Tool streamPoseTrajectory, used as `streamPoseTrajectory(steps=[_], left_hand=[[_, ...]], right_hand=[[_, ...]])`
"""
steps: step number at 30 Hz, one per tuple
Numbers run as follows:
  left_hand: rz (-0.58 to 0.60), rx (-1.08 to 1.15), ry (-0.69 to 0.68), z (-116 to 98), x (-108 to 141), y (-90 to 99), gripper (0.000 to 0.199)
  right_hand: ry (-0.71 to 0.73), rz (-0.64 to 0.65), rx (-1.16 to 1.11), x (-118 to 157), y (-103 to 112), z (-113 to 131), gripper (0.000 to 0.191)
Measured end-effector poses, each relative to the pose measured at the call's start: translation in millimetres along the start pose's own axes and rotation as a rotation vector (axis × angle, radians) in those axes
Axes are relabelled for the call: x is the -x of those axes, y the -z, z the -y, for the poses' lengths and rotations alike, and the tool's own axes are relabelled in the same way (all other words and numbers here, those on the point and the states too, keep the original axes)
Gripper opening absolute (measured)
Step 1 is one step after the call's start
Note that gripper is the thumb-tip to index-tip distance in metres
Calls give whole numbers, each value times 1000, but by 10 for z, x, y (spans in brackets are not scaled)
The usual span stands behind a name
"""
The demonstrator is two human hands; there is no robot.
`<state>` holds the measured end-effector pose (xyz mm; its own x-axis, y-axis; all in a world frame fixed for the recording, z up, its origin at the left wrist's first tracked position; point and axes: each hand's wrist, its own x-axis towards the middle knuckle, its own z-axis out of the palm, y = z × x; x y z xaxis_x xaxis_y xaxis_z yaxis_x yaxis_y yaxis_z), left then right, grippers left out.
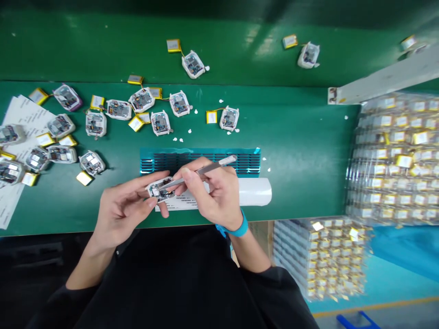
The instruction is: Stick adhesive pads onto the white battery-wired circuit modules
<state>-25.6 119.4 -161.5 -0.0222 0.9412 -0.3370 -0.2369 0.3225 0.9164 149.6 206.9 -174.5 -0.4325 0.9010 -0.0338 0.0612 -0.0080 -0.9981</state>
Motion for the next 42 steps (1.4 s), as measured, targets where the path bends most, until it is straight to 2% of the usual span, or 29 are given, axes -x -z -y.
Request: streamPoseTrajectory(steps=[7,10,13,17,19,24,28,32,35,36,38,40,42], left_hand=[[-105,-54,46,47,-19,-12,27],[-120,-164,35,73,34,81,28],[-184,-373,-55,105,94,236,28],[-215,-699,-259,199,68,404,19],[-182,-842,-317,261,33,433,20],[-123,-954,-358,340,10,394,27],[-128,-982,-353,360,-21,372,27],[-121,-1032,-340,365,-30,382,25],[-88,-918,-396,226,57,347,23],[-115,-795,-413,152,90,325,22],[-265,-447,-396,-1,110,287,18],[-473,-102,-282,-105,25,283,15],[-533,151,-85,-121,-150,321,10]], right_hand=[[19,48,108,26,-42,-40,20],[101,29,54,-17,-37,-50,19],[201,24,103,-144,-21,-74,19],[283,270,389,-316,-41,-197,19],[291,327,453,-342,-54,-273,21],[327,324,521,-278,-52,-366,22],[482,343,613,-252,-71,-373,30],[544,201,620,-309,-63,-253,44],[588,177,536,-349,4,-58,46],[611,177,523,-355,35,6,47],[666,141,529,-364,98,101,51],[714,97,537,-386,143,142,57],[732,83,524,-422,156,137,61]])
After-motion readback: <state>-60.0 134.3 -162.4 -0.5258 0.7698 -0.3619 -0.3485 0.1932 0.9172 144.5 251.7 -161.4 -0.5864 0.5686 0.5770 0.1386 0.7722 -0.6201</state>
